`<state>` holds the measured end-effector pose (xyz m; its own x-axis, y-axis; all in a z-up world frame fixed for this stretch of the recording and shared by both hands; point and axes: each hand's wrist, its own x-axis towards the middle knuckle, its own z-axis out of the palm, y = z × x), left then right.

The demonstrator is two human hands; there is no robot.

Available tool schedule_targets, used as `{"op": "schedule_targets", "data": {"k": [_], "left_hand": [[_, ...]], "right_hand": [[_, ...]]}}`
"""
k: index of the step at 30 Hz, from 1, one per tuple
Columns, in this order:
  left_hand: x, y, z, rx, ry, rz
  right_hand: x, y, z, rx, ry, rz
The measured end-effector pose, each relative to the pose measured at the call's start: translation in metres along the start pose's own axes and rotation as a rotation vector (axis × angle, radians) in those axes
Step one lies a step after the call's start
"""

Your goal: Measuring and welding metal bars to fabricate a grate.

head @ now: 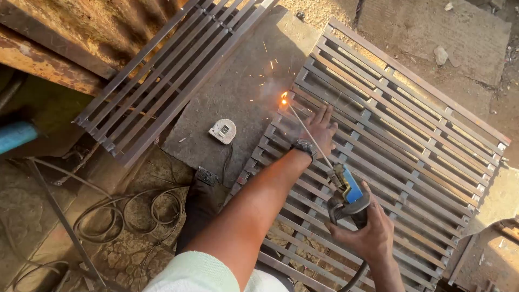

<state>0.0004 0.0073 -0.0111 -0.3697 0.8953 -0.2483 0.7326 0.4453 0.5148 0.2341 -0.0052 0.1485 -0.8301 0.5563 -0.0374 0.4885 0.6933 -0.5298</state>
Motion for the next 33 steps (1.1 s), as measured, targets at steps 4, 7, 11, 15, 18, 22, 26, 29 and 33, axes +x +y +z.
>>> {"op": "schedule_targets", "data": {"k": [4,7,11,15,18,22,26,29,33], "left_hand": [[0.010,-0.004,0.023,0.000,0.055,0.015],[0.004,-0.003,0.015,-0.008,0.057,0.022],[0.002,-0.001,0.010,-0.022,0.052,0.012],[0.001,-0.001,0.009,-0.012,0.057,0.013],[0.004,-0.003,0.012,0.000,0.034,0.016],[0.002,-0.001,0.003,0.008,-0.012,0.014],[-0.002,0.000,-0.002,0.022,-0.031,0.021],[-0.001,-0.002,0.007,0.011,0.005,0.038],[0.001,-0.005,0.010,-0.041,0.045,0.043]], "right_hand": [[-0.001,-0.008,-0.008,0.051,-0.014,0.042],[-0.005,-0.005,-0.010,0.022,-0.039,0.050],[-0.006,-0.006,-0.011,-0.023,-0.076,0.078],[-0.004,-0.011,-0.012,-0.053,-0.134,0.158],[-0.004,-0.012,-0.011,-0.056,-0.135,0.157],[-0.007,-0.008,-0.009,-0.063,-0.137,0.159],[-0.006,-0.010,-0.008,-0.060,-0.122,0.146],[-0.006,-0.011,-0.009,-0.062,-0.099,0.118],[-0.005,-0.010,-0.009,-0.070,-0.153,0.181]]}}
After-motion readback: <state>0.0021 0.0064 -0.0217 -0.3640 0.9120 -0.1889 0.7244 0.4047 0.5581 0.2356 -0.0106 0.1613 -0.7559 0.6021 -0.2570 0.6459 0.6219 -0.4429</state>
